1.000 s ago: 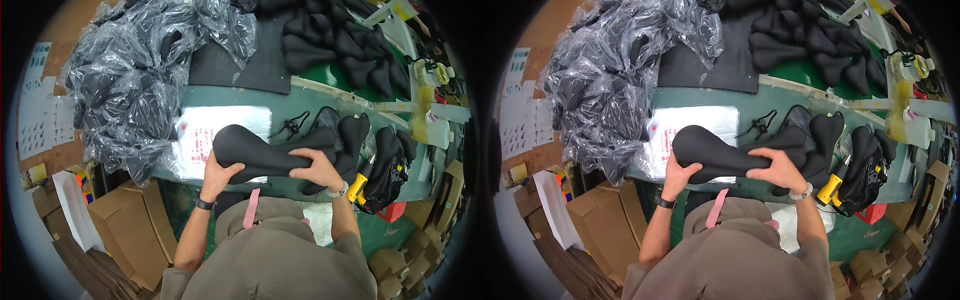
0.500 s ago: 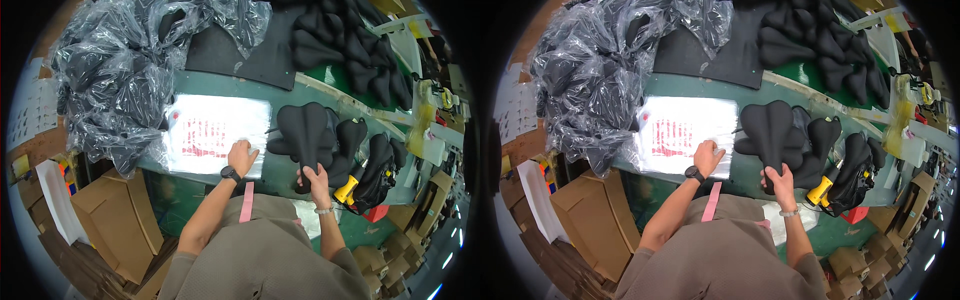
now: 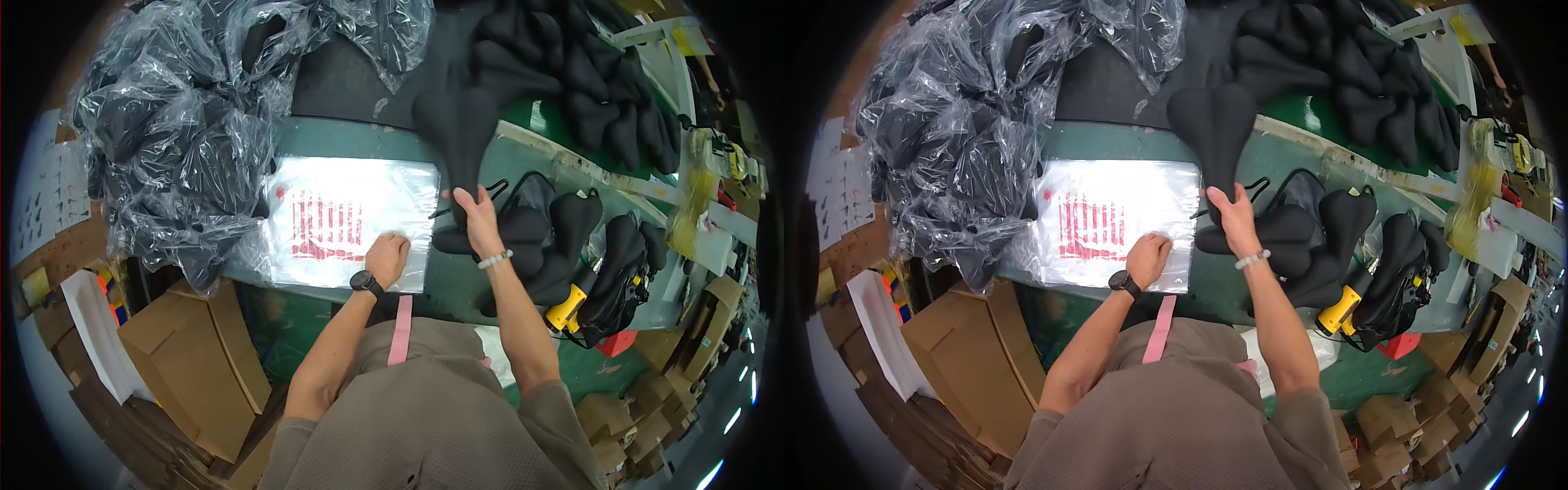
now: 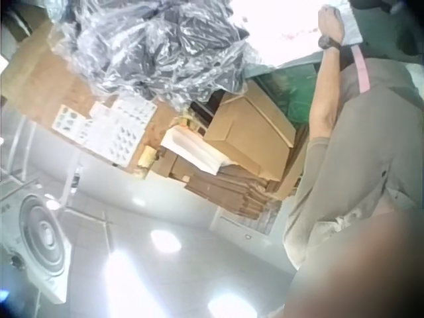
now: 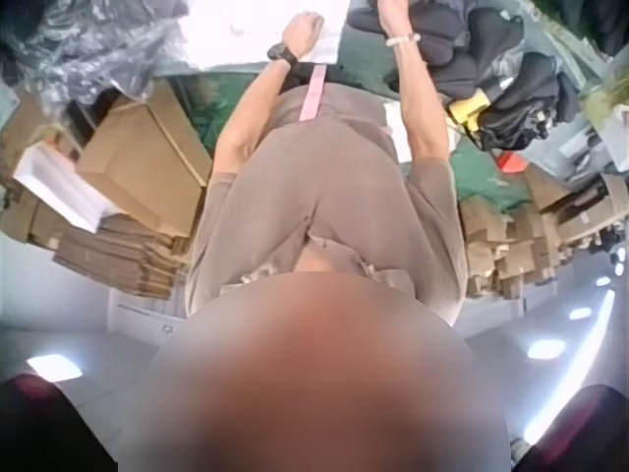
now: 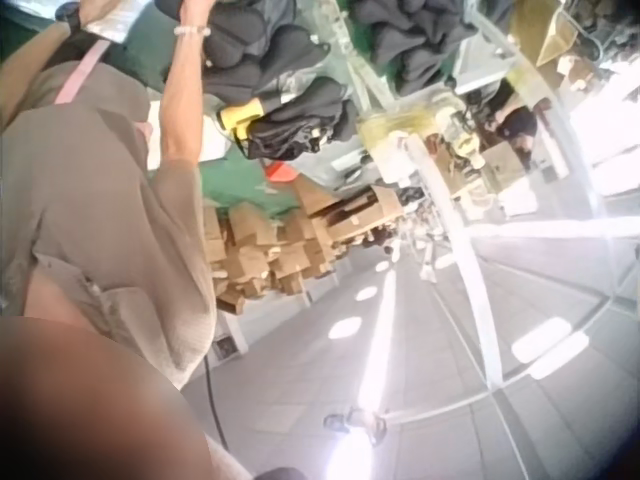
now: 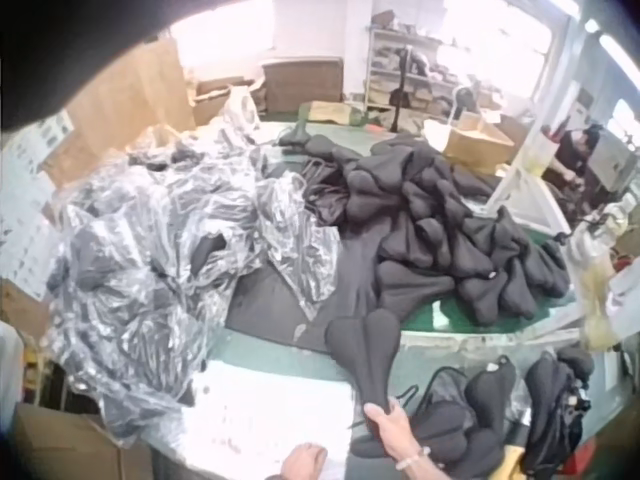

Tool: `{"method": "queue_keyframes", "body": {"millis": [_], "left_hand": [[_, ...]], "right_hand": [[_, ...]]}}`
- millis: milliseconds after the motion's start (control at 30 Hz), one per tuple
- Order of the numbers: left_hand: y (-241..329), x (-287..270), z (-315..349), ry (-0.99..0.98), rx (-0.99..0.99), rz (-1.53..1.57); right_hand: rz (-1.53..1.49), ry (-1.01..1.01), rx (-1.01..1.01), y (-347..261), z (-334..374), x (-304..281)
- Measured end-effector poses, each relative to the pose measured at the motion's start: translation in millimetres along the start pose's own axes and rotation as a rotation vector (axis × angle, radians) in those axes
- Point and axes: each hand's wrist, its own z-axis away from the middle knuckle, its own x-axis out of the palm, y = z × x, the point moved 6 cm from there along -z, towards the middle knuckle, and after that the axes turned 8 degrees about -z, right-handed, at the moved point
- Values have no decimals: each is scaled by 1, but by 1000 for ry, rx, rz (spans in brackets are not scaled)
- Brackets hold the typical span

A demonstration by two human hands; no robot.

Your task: Packing bicycle seats into plastic bags and then into cardboard boxes for shipping.

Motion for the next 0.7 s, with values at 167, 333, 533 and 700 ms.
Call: {"method": "queue_keyframes", "body": {"millis": [167,333,533,700], "left_hand": [[-11,4,-3,11,-274,92],[-46,14,4,10,-445,398],[-42,19,5,-28,-451,536],[-46,18,7,13,-430,628]], "right_hand": [[50,29,-15,22,-10,-20],[230,182,-162,-8,4,-78],[346,186,-151,-41,89,-59],[685,10,-169,-17,150,-27]]}}
